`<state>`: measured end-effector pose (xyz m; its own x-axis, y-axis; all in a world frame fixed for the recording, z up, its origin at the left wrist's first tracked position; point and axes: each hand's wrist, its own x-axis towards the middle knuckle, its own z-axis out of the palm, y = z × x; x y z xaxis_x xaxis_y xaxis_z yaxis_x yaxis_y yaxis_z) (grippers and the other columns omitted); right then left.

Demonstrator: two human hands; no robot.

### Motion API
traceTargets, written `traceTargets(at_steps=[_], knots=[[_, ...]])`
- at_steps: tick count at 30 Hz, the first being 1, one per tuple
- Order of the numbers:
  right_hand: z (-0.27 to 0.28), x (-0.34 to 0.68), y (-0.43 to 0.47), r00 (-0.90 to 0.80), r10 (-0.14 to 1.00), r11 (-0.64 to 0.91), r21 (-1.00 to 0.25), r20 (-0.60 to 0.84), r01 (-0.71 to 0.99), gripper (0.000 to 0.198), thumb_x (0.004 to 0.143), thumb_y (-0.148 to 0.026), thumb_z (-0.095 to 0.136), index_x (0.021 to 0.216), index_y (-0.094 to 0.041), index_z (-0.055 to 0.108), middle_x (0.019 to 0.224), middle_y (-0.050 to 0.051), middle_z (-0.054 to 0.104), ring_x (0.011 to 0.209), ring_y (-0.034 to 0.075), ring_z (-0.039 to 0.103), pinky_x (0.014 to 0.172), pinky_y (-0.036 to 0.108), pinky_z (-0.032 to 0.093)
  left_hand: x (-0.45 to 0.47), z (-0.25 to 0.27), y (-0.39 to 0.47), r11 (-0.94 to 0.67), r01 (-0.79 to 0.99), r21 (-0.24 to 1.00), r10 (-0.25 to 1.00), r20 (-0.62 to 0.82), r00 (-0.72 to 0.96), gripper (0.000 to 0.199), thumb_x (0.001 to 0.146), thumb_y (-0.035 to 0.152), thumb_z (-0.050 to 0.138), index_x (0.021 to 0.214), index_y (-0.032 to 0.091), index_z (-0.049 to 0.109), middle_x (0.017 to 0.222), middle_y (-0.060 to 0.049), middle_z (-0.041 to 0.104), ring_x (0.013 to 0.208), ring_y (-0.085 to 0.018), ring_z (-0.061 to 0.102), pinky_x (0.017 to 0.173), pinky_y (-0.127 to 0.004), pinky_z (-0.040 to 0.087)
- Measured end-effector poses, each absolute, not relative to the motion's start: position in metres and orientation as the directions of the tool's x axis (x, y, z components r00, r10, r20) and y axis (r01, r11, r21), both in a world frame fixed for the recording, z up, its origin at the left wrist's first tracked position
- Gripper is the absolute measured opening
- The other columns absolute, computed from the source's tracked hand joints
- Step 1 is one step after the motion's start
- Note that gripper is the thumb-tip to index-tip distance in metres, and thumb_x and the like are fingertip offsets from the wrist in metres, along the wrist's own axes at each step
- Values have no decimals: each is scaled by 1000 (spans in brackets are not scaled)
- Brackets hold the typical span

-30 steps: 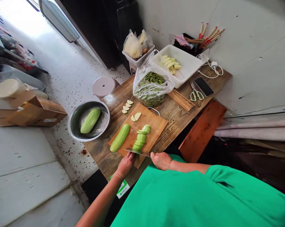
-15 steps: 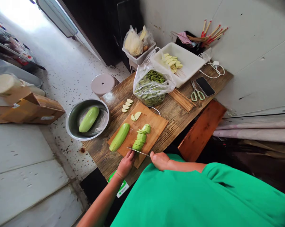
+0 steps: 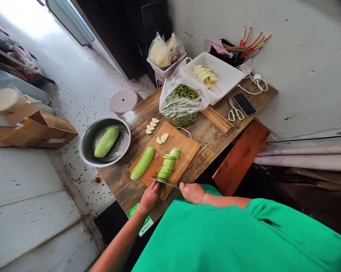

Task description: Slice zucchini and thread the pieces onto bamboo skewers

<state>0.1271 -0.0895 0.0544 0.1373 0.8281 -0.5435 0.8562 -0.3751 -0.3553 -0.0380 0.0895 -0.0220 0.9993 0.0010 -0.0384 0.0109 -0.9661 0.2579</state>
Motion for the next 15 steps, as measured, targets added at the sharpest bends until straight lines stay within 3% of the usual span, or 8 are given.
traceTargets(at_steps=[4, 15], knots=[[54, 124, -93, 115, 862, -326, -366, -493, 872, 21, 84, -10, 32, 93, -9, 51, 75, 16, 66, 70, 26, 66, 53, 31, 50, -38, -17, 88, -974, -5, 228, -21, -68, 997, 30, 88, 14, 31, 93, 14, 61, 90, -10, 57, 81, -19, 55, 70, -32, 52], [55, 123, -90, 116, 847, -345, -371, -519, 862, 19, 83, -10, 35, 94, -7, 50, 76, 18, 66, 70, 26, 67, 53, 33, 52, -41, -21, 93, -971, -42, 234, -57, -58, 997, 31, 88, 14, 31, 95, 16, 62, 94, -11, 57, 88, -21, 54, 70, -32, 53]])
